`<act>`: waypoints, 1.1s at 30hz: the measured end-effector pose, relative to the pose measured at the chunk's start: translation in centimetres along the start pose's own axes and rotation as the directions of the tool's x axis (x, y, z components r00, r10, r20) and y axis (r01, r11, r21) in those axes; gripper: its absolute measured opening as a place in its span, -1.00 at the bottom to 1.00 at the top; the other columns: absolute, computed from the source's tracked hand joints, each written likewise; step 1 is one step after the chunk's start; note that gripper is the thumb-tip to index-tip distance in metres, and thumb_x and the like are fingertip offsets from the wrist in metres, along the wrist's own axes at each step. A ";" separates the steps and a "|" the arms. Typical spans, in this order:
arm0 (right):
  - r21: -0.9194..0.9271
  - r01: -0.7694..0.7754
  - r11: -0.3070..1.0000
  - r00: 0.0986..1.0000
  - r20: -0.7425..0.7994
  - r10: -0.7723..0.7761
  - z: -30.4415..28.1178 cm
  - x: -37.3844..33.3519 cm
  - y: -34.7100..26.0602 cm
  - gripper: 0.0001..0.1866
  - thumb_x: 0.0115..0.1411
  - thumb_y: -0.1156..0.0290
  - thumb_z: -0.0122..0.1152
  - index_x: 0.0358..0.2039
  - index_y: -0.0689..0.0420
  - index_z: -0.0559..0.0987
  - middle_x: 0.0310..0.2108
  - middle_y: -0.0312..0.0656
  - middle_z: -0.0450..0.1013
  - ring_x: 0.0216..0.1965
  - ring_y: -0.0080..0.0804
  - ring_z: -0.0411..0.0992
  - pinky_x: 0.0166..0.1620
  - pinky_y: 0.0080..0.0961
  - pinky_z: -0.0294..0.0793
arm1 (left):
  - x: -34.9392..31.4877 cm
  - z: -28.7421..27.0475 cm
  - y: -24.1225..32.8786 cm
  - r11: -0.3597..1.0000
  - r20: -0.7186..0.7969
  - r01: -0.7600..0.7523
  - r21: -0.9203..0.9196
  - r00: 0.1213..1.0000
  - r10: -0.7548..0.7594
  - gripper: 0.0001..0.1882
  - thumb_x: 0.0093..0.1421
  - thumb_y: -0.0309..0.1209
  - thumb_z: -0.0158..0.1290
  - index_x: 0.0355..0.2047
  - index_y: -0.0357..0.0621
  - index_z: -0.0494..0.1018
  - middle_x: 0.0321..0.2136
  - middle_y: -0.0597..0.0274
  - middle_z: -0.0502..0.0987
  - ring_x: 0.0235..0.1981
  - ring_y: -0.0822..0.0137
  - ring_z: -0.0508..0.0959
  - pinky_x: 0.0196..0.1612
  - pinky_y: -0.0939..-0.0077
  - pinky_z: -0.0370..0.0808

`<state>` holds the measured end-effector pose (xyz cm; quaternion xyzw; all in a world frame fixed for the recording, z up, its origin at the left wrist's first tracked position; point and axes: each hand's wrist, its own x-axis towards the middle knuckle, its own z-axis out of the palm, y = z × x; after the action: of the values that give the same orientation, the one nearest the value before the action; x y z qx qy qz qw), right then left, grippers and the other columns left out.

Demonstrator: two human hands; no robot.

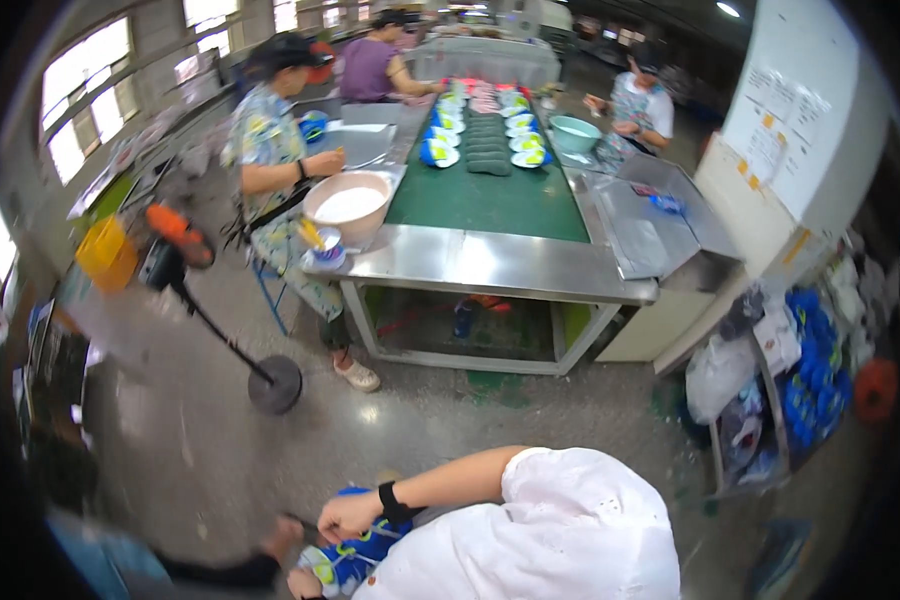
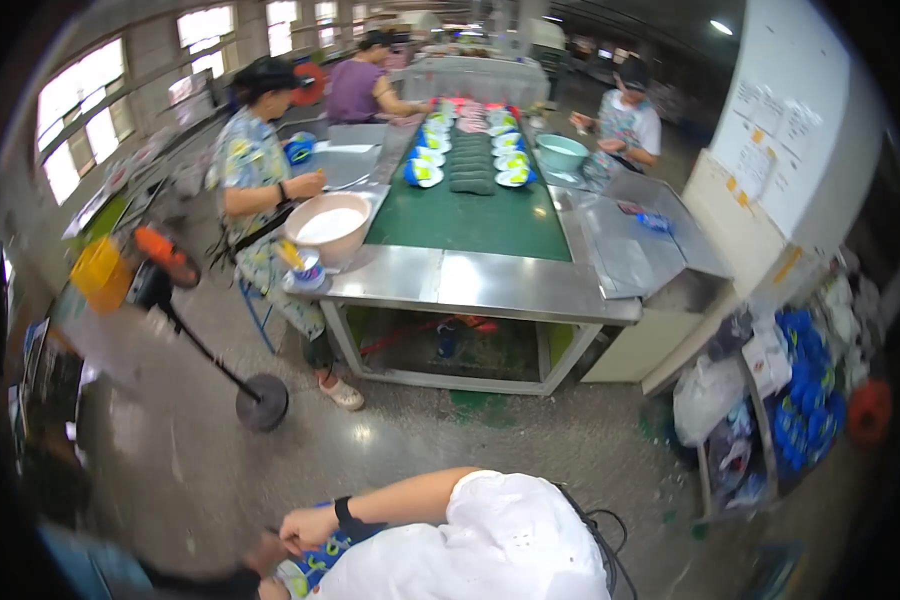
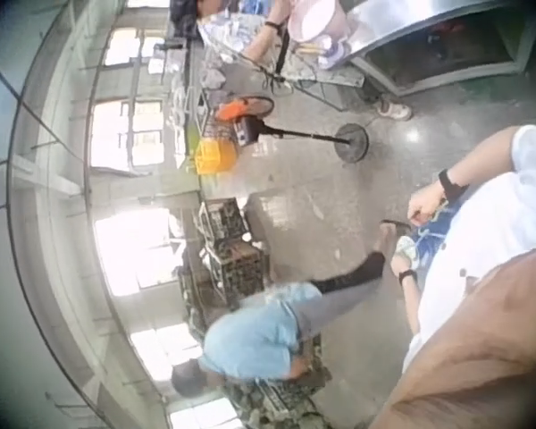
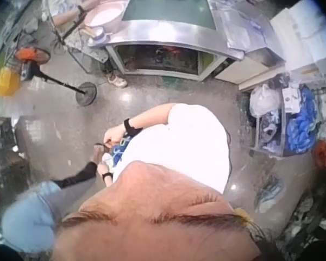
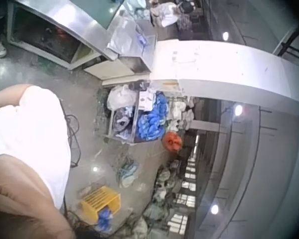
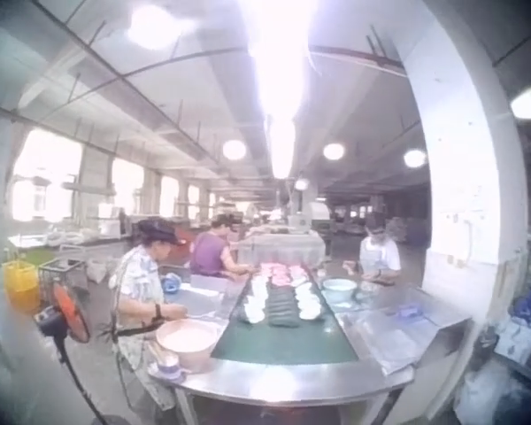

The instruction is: The recorder organizes and counts blue shoe uppers on a metal table in a factory setting, occasionally walking to other stations to drop them off or collect them.

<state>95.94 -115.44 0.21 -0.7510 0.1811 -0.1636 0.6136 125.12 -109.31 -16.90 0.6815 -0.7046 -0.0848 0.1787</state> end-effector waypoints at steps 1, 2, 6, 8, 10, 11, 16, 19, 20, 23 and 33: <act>0.006 -0.006 1.000 1.000 -0.010 0.006 -0.6 2.8 2.2 -0.87 -0.30 0.57 0.05 -0.62 0.19 0.50 -0.71 -0.19 0.39 -0.69 -0.45 0.36 -0.62 -0.46 0.27 | 5.1 0.5 -1.4 0.999 -0.002 -0.045 -0.024 0.999 0.045 -0.75 0.10 -0.36 -0.10 -0.60 -0.25 0.45 -0.69 0.00 0.44 -0.71 0.24 0.40 -0.61 0.34 0.35; 0.015 -0.011 1.000 1.000 -0.015 0.012 -1.6 5.7 3.8 -0.86 -0.32 0.56 0.07 -0.63 0.19 0.52 -0.71 -0.17 0.40 -0.68 -0.42 0.38 -0.60 -0.42 0.29 | 10.0 0.9 -2.8 0.995 -0.002 -0.085 -0.047 0.996 0.085 -0.75 0.10 -0.36 -0.10 -0.59 -0.25 0.46 -0.68 -0.01 0.44 -0.70 0.23 0.40 -0.60 0.34 0.35; -0.102 -0.008 0.995 0.993 -0.115 -0.004 -5.6 16.6 6.5 -0.85 -0.34 0.56 0.03 -0.65 0.12 0.53 -0.69 -0.17 0.43 -0.63 -0.30 0.40 -0.58 -0.38 0.32 | 23.4 1.6 -5.6 0.966 0.051 -0.196 -0.167 0.977 0.207 -0.74 0.10 -0.36 -0.10 -0.58 -0.27 0.47 -0.65 -0.05 0.45 -0.67 0.19 0.42 -0.55 0.31 0.36; -0.170 -0.015 0.985 0.984 -0.178 -0.016 -8.6 21.4 7.7 -0.87 -0.33 0.53 0.04 -0.69 0.08 0.54 -0.67 -0.17 0.44 -0.61 -0.28 0.41 -0.54 -0.35 0.33 | 28.6 0.2 -7.9 0.956 0.054 -0.202 -0.214 0.974 0.218 -0.74 0.10 -0.35 -0.10 -0.57 -0.28 0.47 -0.63 -0.07 0.46 -0.65 0.17 0.43 -0.53 0.30 0.37; -0.208 0.053 0.977 0.993 -0.088 -0.073 -10.6 27.3 6.7 -0.88 -0.32 0.51 0.06 -0.69 0.07 0.55 -0.66 -0.17 0.45 -0.58 -0.27 0.41 -0.52 -0.34 0.34 | 30.8 -1.5 -11.9 0.956 0.038 -0.137 -0.261 0.988 0.151 -0.74 0.10 -0.35 -0.10 -0.56 -0.28 0.48 -0.62 -0.09 0.46 -0.64 0.15 0.44 -0.51 0.29 0.37; -0.310 0.125 0.943 0.988 -0.044 -0.145 -11.5 30.6 5.2 -0.88 -0.31 0.49 0.06 -0.67 0.07 0.55 -0.65 -0.15 0.45 -0.58 -0.25 0.41 -0.52 -0.32 0.34 | 30.5 -2.4 -14.4 0.956 0.022 -0.073 -0.285 0.996 0.083 -0.73 0.10 -0.35 -0.10 -0.55 -0.29 0.48 -0.61 -0.10 0.47 -0.63 0.15 0.45 -0.50 0.28 0.37; -0.158 -0.106 0.982 0.975 -0.209 0.072 -17.0 40.8 5.3 -0.82 -0.20 0.51 0.01 -0.49 0.14 0.51 -0.57 -0.12 0.45 -0.48 -0.24 0.43 -0.44 -0.38 0.37 | 33.1 -9.2 -17.2 0.841 0.187 0.347 -0.415 0.937 -0.295 -0.73 0.12 -0.36 -0.11 -0.46 -0.32 0.49 -0.60 -0.09 0.48 -0.62 0.18 0.46 -0.49 0.31 0.36; 0.037 -0.256 0.966 0.960 -0.106 0.259 -17.9 49.1 5.7 -0.76 -0.09 0.53 -0.04 -0.33 0.16 0.45 -0.70 -0.25 0.37 -0.67 -0.50 0.36 -0.59 -0.55 0.30 | 38.6 -7.9 -23.3 0.752 0.192 0.393 -0.529 0.919 -0.345 -0.75 0.14 -0.34 -0.14 -0.35 -0.15 0.52 -0.55 0.12 0.51 -0.55 0.39 0.43 -0.41 0.48 0.34; 0.019 -0.307 0.952 0.949 -0.075 0.308 -17.9 52.4 6.7 -0.77 -0.08 0.55 -0.05 -0.34 0.17 0.44 -0.71 -0.25 0.37 -0.67 -0.50 0.35 -0.60 -0.54 0.28 | 40.6 -8.4 -24.1 0.743 0.027 0.196 -0.640 0.972 -0.233 -0.69 0.15 -0.31 -0.15 -0.43 -0.32 0.48 -0.56 -0.03 0.51 -0.52 0.24 0.49 -0.43 0.38 0.35; 0.099 -0.386 0.917 0.916 -0.079 0.394 -18.0 61.5 6.7 -0.86 -0.05 0.57 -0.05 -0.41 0.18 0.41 -0.65 -0.28 0.35 -0.63 -0.57 0.34 -0.59 -0.59 0.27 | 45.2 -10.8 -27.4 0.723 0.308 0.477 -0.500 0.878 -0.366 -0.71 0.14 -0.34 -0.15 -0.43 -0.32 0.47 -0.56 -0.10 0.50 -0.53 0.13 0.50 -0.46 0.31 0.36; 0.562 -0.247 0.789 0.928 -0.099 0.360 -28.2 85.2 8.5 -0.86 0.00 0.56 -0.03 -0.37 0.21 0.37 -0.53 -0.33 0.34 -0.57 -0.63 0.32 -0.54 -0.66 0.30 | 64.9 -18.0 -42.9 0.881 0.144 0.017 -0.473 0.988 0.059 -0.81 0.04 -0.37 -0.02 -0.63 -0.20 0.44 -0.62 -0.05 0.45 -0.58 0.04 0.48 -0.52 0.28 0.38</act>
<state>157.16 -181.54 -0.64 -0.4878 0.3071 -0.1816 0.7967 171.16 -173.79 -7.07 0.6010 -0.6816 -0.3046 0.2854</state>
